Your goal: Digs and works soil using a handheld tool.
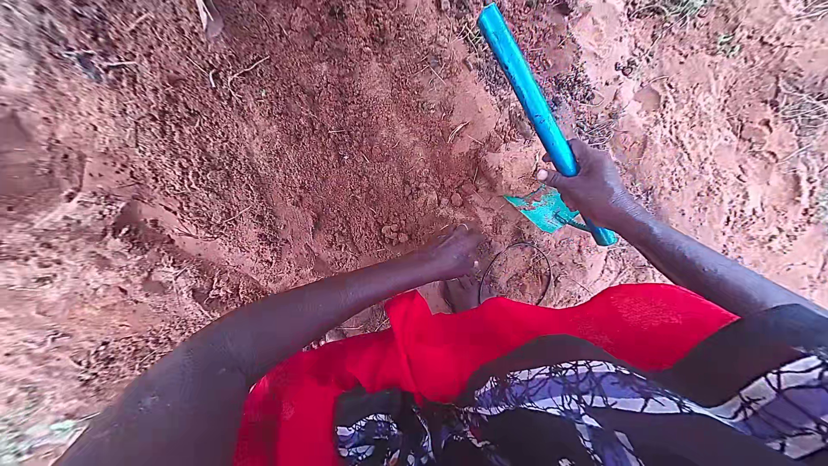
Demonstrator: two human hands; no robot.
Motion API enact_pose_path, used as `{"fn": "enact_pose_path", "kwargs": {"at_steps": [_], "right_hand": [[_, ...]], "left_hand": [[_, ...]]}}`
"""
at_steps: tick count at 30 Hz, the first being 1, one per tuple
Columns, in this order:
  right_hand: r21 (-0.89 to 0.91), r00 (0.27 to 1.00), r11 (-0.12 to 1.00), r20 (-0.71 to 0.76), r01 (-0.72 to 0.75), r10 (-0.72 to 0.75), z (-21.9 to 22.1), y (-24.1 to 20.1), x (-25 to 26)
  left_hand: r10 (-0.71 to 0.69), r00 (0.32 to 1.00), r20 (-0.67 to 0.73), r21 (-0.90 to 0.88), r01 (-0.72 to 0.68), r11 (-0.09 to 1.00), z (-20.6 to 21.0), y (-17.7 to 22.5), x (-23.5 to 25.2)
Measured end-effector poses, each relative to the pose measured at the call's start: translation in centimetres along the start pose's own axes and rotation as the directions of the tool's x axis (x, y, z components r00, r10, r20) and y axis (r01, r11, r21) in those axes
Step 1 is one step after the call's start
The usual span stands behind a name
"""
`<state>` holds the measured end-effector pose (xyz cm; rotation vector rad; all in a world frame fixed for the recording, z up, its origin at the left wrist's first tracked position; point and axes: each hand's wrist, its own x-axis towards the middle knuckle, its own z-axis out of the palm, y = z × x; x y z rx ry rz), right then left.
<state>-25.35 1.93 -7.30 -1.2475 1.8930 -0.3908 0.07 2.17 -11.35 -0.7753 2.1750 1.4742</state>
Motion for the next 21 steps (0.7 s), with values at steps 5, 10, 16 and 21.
{"fn": "enact_pose_path", "kwargs": {"at_steps": [5, 10, 16, 21], "right_hand": [[0.014, 0.999, 0.999, 0.025, -0.032, 0.031, 0.7, -1.0, 1.7], [0.078, 0.999, 0.996, 0.024, -0.046, 0.044, 0.5, -1.2, 1.6], [0.137, 0.999, 0.990, 0.018, 0.034, -0.036, -0.1, -3.2, 2.5], [0.258, 0.941, 0.905, -0.098, 0.339, -0.324, -1.1, -11.1, 6.0]], "left_hand": [[-0.079, 0.997, 0.025, 0.306, 0.068, 0.950, -5.9, -1.6, -7.4], [-0.298, 0.955, -0.012, 0.343, 0.284, 0.895, -8.0, -4.7, -14.8], [-0.462, 0.885, 0.046, 0.162, 0.450, 0.878, -2.9, -9.6, -16.4], [-0.465, 0.878, 0.114, 0.162, 0.445, 0.881, -1.8, -10.9, -16.7]]}}
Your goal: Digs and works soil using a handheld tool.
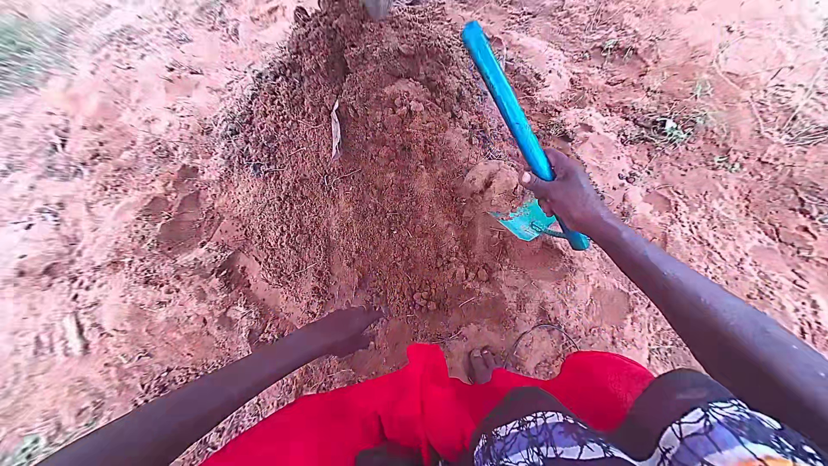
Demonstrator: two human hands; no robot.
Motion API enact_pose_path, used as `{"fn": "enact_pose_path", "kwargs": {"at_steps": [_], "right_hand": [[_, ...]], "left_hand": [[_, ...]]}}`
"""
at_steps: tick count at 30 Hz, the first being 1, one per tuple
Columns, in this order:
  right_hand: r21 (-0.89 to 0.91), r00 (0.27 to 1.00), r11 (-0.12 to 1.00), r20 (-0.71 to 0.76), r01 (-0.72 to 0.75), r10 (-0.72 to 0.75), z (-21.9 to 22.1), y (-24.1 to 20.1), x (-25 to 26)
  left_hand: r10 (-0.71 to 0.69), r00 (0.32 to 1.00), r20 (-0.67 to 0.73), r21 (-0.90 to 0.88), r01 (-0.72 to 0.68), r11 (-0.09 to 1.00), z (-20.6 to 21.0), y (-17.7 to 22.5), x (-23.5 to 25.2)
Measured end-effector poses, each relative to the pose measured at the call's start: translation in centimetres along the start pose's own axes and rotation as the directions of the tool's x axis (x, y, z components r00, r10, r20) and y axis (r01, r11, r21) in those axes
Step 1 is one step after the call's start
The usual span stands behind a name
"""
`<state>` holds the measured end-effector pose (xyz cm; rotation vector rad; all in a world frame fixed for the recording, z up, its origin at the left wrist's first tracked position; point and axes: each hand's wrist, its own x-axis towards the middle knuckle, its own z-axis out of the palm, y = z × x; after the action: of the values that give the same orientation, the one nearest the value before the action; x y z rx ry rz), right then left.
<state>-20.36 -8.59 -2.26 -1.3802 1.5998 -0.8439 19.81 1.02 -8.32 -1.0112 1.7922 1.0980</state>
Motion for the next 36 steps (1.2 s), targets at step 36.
{"fn": "enact_pose_path", "kwargs": {"at_steps": [36], "right_hand": [[-0.347, 0.948, 0.896, 0.053, -0.277, 0.313, -4.2, 6.8, 0.6]], "left_hand": [[-0.157, 0.963, -0.219, -0.340, 0.075, 0.937, 4.8, -9.2, 2.1]]}}
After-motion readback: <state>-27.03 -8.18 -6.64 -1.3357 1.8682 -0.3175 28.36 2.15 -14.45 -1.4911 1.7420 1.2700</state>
